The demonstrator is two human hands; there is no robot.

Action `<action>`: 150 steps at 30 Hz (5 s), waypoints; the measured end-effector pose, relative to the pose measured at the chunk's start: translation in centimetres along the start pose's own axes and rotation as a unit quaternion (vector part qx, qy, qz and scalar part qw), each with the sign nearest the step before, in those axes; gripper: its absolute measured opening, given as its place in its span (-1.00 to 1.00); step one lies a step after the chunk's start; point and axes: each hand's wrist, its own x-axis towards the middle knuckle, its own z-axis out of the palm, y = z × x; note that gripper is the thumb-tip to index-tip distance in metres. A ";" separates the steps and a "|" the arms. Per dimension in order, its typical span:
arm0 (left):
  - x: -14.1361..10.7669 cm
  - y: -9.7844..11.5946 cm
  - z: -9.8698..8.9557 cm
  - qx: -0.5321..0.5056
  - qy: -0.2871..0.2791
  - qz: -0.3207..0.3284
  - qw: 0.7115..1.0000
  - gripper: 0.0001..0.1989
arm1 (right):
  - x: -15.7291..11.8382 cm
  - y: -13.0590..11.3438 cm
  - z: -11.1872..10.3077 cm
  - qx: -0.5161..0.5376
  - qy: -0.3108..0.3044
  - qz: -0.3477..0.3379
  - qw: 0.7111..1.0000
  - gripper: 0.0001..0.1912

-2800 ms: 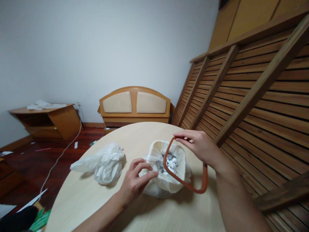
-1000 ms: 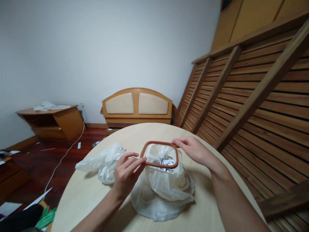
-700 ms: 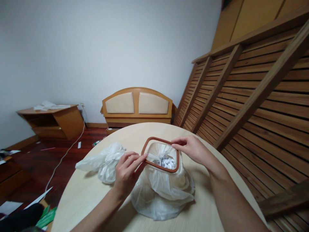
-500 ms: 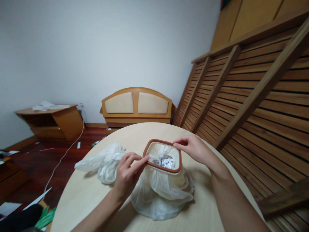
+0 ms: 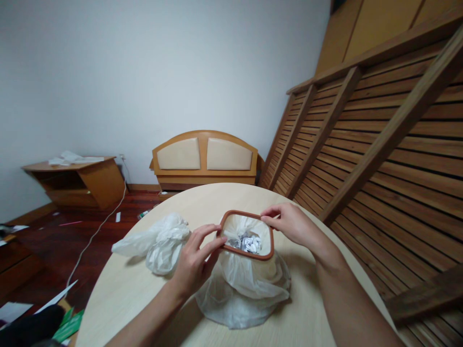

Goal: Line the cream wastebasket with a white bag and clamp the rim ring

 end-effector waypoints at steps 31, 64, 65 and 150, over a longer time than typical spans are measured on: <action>-0.7 -0.4 0.2 -0.082 -0.033 -0.028 0.996 -0.59 | -0.1 -0.3 1.5 -0.115 0.029 -0.042 0.992 -0.77; -0.4 0.5 0.3 -0.138 -0.028 -0.079 0.987 -0.71 | -0.2 -1.1 1.9 -0.132 0.023 -0.061 0.989 -0.64; -0.3 0.5 0.3 -0.138 -0.029 -0.078 0.987 -0.71 | -0.3 -1.5 2.1 -0.125 0.025 -0.089 0.988 -0.61; -2.5 -6.4 1.2 0.166 -0.247 -0.184 0.937 -0.51 | -2.2 10.6 11.3 -0.166 -0.032 0.003 0.986 -0.52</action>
